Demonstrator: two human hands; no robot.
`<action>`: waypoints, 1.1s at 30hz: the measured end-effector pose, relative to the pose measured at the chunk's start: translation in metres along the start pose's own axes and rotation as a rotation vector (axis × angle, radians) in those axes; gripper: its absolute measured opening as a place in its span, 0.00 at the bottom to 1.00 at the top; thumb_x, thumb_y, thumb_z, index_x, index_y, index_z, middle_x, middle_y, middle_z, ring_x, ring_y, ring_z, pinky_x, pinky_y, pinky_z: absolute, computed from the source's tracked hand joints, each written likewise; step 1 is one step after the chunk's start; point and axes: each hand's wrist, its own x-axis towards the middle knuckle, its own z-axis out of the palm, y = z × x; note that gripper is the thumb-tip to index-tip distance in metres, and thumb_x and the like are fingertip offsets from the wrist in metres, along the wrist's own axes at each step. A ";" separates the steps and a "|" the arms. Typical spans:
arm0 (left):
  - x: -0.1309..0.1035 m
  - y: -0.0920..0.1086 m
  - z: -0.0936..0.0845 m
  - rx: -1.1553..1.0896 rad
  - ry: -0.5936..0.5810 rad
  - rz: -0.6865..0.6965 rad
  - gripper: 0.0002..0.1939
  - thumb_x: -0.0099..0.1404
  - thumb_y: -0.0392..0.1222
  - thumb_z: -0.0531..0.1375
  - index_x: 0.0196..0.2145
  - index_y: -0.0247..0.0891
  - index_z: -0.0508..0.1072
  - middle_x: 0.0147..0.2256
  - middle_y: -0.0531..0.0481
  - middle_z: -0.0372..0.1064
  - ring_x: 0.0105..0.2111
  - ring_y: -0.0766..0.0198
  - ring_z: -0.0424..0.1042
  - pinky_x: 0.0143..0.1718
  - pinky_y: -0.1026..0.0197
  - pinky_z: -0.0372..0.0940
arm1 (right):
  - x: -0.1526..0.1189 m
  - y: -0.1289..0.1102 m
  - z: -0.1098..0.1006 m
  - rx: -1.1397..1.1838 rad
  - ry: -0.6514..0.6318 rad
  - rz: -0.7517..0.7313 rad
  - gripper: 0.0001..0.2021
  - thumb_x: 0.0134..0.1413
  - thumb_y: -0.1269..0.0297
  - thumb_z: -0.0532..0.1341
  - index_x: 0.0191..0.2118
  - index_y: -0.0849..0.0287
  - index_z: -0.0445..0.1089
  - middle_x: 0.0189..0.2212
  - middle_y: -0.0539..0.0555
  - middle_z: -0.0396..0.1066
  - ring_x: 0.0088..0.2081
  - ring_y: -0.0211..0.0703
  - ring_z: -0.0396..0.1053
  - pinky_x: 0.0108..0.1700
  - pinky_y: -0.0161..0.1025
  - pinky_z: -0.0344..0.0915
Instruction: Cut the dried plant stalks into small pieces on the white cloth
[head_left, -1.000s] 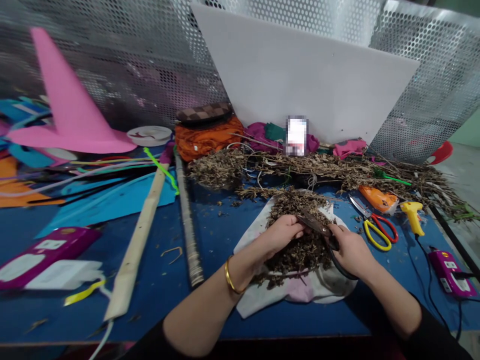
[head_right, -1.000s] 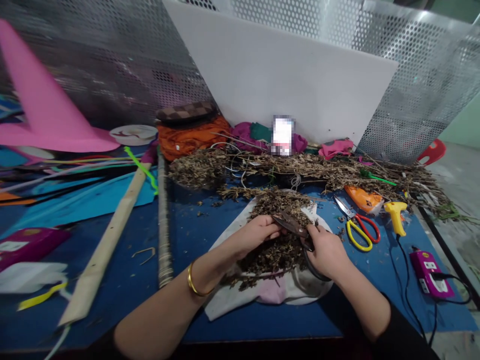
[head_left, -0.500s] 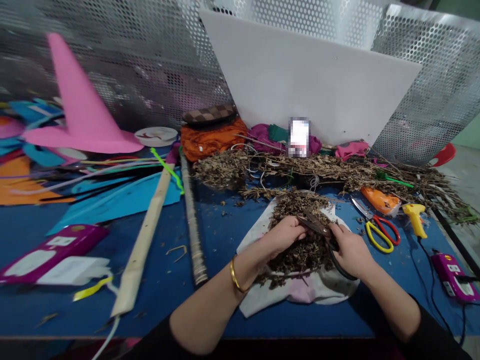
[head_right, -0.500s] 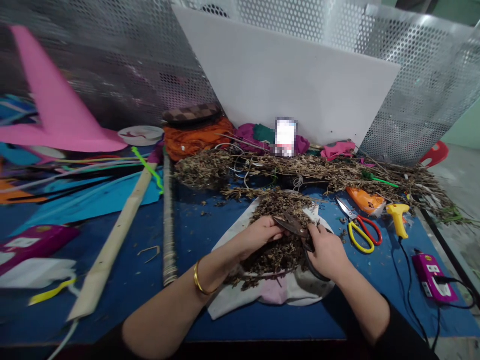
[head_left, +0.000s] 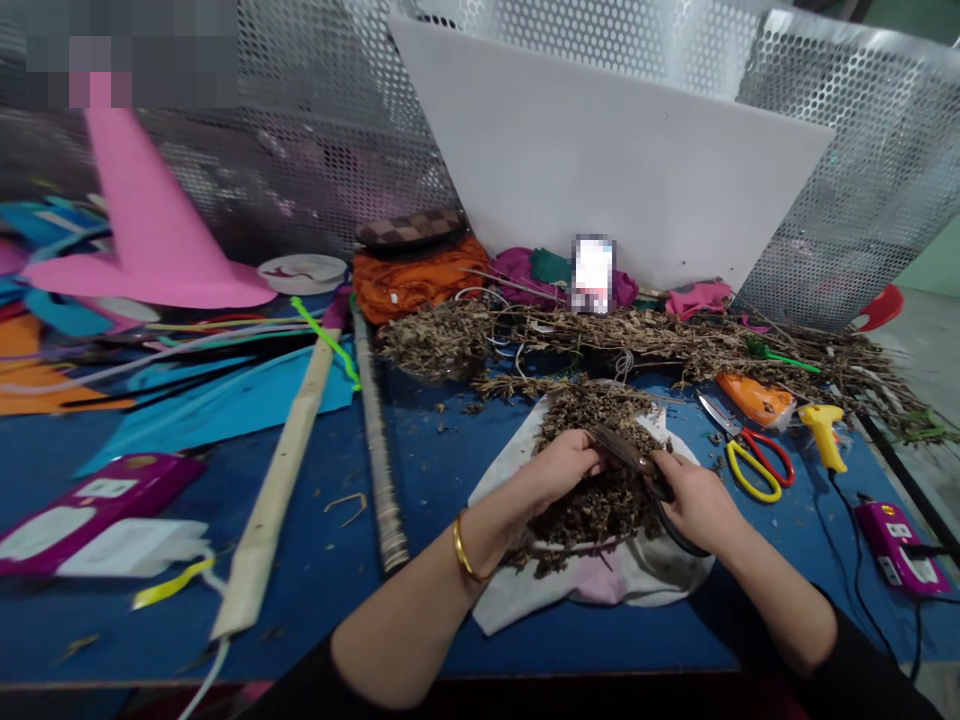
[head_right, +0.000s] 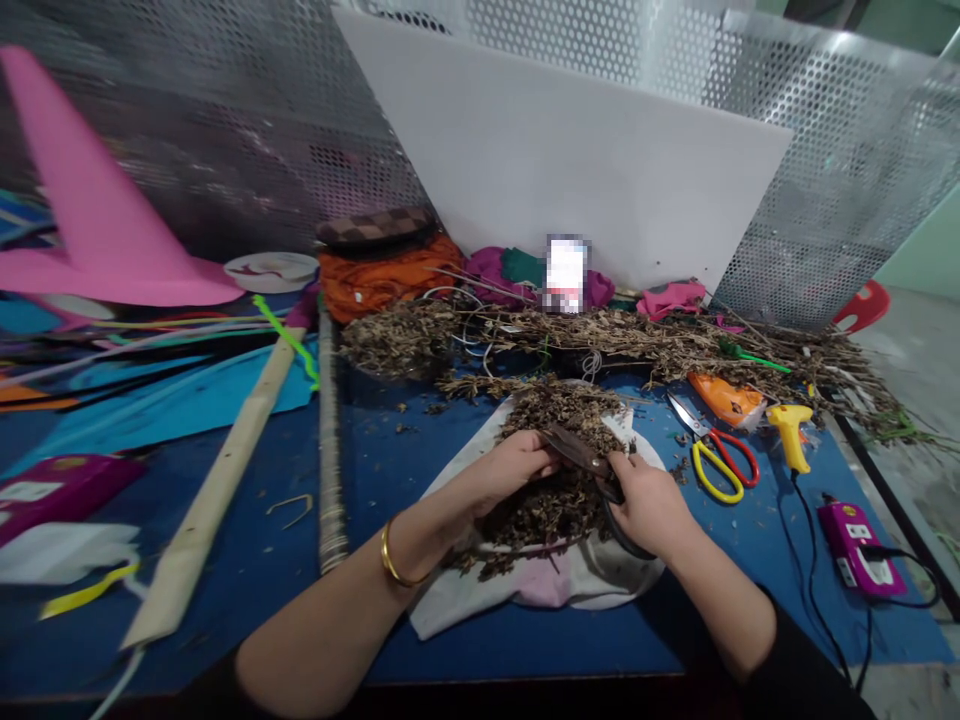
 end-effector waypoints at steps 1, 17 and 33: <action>0.000 0.001 0.000 -0.017 0.007 0.002 0.10 0.47 0.45 0.54 0.16 0.37 0.61 0.16 0.58 0.52 0.19 0.71 0.48 0.23 0.66 0.44 | 0.000 0.000 0.000 0.007 0.007 0.000 0.18 0.54 0.65 0.53 0.51 0.57 0.57 0.40 0.54 0.66 0.39 0.41 0.65 0.35 0.33 0.54; -0.004 0.003 -0.003 -0.057 -0.066 0.053 0.11 0.54 0.45 0.55 0.21 0.34 0.63 0.19 0.57 0.57 0.19 0.73 0.51 0.22 0.68 0.48 | -0.001 0.002 -0.002 -0.011 0.080 0.018 0.20 0.53 0.62 0.54 0.52 0.56 0.58 0.41 0.55 0.65 0.37 0.42 0.65 0.34 0.33 0.54; -0.003 -0.001 -0.009 0.287 0.108 0.124 0.12 0.54 0.45 0.52 0.19 0.35 0.64 0.16 0.56 0.57 0.18 0.71 0.53 0.21 0.67 0.48 | -0.001 0.001 -0.002 0.011 0.053 0.047 0.21 0.51 0.66 0.55 0.52 0.55 0.58 0.42 0.54 0.66 0.40 0.43 0.66 0.37 0.33 0.55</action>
